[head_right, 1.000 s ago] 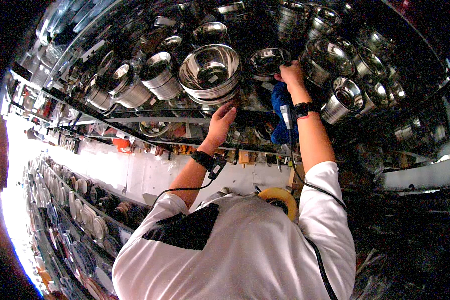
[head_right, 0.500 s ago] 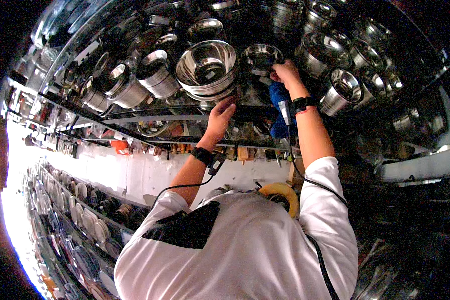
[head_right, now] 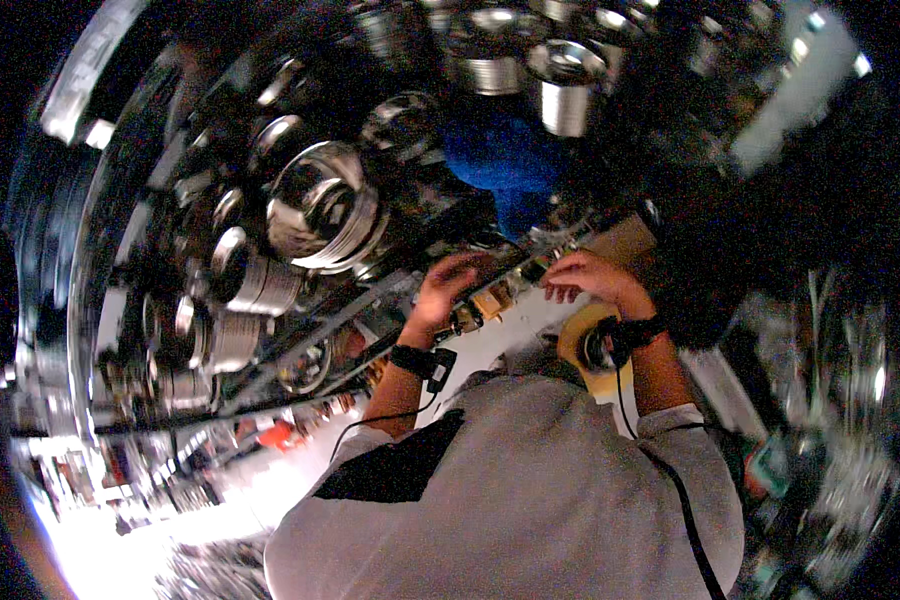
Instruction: The person repeatedly picks up small metal bowls from a shelf, rubs them with a blue cloth, and places them on a yellow rotating polishing pad. The person then returns the bowls to the shelf. This cycle is repeated multiple times throughout the clip.
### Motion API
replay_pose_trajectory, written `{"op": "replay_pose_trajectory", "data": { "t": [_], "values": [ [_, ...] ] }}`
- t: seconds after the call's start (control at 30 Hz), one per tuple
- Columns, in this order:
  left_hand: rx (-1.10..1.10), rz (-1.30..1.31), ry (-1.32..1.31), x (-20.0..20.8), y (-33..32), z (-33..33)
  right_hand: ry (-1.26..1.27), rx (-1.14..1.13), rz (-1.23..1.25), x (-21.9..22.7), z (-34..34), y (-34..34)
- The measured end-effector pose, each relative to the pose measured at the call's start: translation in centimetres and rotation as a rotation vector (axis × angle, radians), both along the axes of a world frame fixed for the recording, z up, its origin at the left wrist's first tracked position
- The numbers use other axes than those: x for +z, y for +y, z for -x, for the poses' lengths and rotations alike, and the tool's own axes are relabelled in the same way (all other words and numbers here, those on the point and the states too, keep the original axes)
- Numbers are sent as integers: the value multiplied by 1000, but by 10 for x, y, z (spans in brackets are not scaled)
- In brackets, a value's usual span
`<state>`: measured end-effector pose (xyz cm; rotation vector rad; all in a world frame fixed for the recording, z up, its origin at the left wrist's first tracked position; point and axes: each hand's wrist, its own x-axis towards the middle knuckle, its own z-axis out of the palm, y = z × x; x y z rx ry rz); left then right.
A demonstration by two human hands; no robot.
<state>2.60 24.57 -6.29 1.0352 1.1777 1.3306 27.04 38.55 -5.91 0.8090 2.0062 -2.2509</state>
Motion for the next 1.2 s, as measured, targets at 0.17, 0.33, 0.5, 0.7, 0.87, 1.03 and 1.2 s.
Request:
{"op": "replay_pose_trajectory", "data": {
  "t": [0.17,0.33,0.5,0.7,0.87,1.03,1.2],
  "values": [
    [-348,516,-69,-91,3,-25,-274,-681,11,-158,-85,-83],
    [-557,842,-31,-199,-1,-50,-260,-1091,460,-203,-117,-181],
    [-547,888,31,-247,-5,-98,-292,-1348,542,-265,-139,-250],
    [-813,864,286,-298,16,-150,-344,-1518,578,-312,-156,-257],
    [-760,601,333,-436,10,-164,-207,-1553,496,-363,-185,-230],
    [-575,603,460,-415,23,-207,-314,-1506,407,-403,-200,-198],
    [-713,252,452,-512,14,-201,-294,-1517,446,-402,-200,-167]
  ]
}}
